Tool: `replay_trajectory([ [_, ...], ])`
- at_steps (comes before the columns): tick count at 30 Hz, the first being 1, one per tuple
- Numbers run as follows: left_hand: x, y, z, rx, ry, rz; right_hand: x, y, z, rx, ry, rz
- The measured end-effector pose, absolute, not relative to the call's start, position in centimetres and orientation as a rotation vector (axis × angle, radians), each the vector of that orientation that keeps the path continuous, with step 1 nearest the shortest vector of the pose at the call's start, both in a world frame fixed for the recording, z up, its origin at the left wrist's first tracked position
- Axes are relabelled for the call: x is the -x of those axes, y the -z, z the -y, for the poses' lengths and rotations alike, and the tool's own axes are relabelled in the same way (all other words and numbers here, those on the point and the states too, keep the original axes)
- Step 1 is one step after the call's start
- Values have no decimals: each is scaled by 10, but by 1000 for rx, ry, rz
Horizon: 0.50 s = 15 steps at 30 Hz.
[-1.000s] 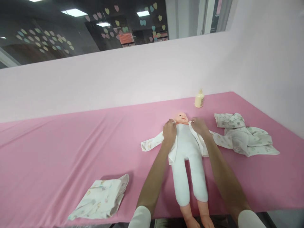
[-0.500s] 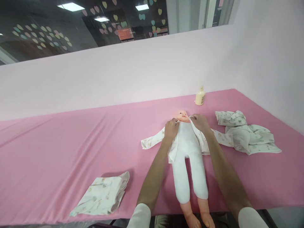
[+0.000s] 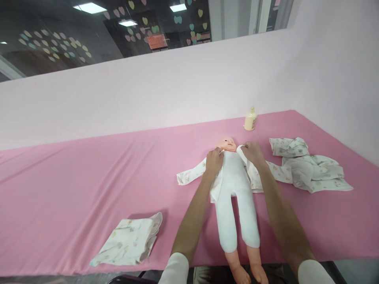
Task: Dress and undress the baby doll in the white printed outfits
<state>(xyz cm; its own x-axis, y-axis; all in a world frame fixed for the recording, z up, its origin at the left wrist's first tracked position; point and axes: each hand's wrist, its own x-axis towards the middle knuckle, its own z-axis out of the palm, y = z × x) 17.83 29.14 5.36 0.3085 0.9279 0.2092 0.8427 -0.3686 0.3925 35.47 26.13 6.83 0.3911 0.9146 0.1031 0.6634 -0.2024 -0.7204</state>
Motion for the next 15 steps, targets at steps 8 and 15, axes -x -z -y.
replay_trajectory([
  [8, -184, -51, -290, -2290, -668, -1649, -344, -71, -260, 1778, -675, 1238],
  [15, -189, -53, -286, -2348, -612, -1643, -330, -66, -262, 1638, -832, 1308],
])
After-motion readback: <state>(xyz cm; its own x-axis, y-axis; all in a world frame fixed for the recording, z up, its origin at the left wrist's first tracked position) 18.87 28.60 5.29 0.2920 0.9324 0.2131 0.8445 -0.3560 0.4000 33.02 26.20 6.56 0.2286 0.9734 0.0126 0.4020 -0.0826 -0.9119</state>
